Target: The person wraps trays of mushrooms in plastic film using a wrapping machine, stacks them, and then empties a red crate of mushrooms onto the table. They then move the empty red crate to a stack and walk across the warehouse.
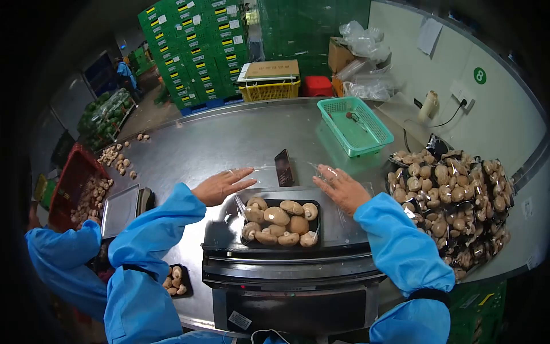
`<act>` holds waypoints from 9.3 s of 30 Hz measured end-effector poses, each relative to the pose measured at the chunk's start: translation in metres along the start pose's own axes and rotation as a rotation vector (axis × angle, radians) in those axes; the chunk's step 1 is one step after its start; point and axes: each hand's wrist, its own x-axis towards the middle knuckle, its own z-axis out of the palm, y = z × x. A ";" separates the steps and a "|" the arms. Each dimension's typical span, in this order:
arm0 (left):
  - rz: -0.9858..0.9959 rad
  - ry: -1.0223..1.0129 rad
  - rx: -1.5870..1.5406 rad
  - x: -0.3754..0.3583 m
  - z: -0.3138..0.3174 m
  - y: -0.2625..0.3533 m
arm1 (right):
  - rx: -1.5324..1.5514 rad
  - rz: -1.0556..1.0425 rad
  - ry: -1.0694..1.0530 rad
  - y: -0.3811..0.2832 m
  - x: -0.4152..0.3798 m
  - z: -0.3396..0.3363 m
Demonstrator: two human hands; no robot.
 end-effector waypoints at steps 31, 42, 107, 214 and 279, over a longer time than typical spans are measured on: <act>-1.374 0.725 -1.686 -0.142 0.061 0.329 | 1.755 1.363 0.042 -0.243 -0.169 -0.051; -1.346 0.664 -1.560 -0.142 0.046 0.347 | 1.845 1.778 0.513 -0.268 -0.210 -0.073; -0.114 -0.293 -2.248 -0.072 0.005 0.316 | 0.686 1.744 0.757 0.047 -0.455 0.009; -1.125 0.511 -1.522 -0.058 -0.004 0.152 | 1.196 0.580 -0.023 -0.055 -0.078 -0.052; -1.403 0.546 -1.714 -0.144 0.062 0.356 | 1.768 1.460 0.024 -0.259 -0.183 -0.061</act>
